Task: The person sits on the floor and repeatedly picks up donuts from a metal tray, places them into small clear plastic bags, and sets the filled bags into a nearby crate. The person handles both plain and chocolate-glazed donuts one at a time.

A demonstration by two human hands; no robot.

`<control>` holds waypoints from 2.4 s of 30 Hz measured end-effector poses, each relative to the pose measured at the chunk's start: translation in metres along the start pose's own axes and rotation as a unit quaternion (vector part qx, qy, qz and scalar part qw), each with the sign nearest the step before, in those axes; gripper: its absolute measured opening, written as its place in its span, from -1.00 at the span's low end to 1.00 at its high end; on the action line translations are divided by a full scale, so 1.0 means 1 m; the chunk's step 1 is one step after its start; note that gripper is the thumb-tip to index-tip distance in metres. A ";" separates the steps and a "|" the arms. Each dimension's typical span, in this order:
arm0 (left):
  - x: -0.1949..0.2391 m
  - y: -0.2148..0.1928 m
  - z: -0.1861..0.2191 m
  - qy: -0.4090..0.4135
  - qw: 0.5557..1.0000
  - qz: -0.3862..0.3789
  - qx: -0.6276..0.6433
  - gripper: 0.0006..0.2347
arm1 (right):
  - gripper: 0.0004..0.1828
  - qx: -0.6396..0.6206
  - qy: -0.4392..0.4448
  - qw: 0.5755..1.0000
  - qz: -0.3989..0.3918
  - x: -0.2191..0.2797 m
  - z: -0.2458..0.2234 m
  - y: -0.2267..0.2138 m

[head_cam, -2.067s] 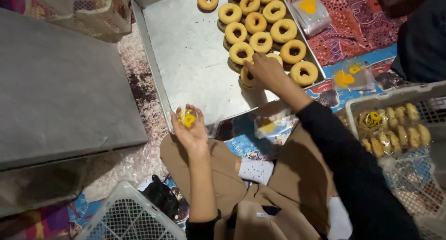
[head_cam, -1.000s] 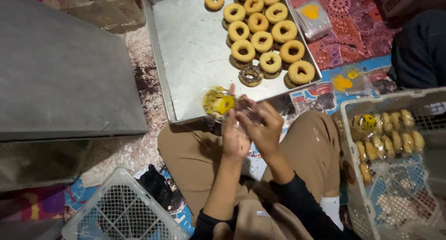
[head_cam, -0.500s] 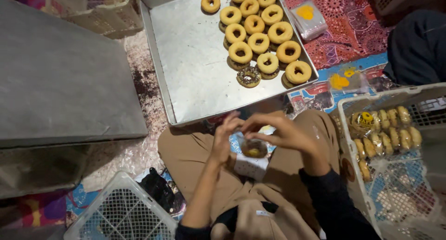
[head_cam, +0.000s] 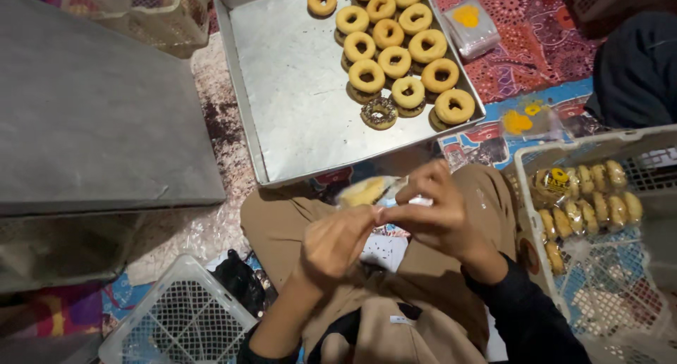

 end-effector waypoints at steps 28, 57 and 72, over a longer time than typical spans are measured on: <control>0.278 0.088 -0.125 -0.622 0.778 -0.034 0.077 -0.88 | -0.65 0.105 0.530 0.786 -0.300 0.242 0.236 0.190; 0.140 0.234 -0.076 -0.496 0.795 -0.166 0.307 -0.74 | -0.77 0.290 0.251 0.837 -0.391 0.182 0.143 0.088; 0.161 0.178 -0.186 -0.491 0.372 0.457 0.642 -0.77 | -0.31 0.367 0.358 0.848 -0.135 0.031 0.264 -0.006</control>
Point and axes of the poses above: each hand's wrist, its own x-axis away from the middle knuckle, its own y-axis out of the palm, z = x × y, the point moved 3 cm from there along -x, towards the middle knuckle, and after that the axes turned 3 degrees about -x, right-handed, at the moved point
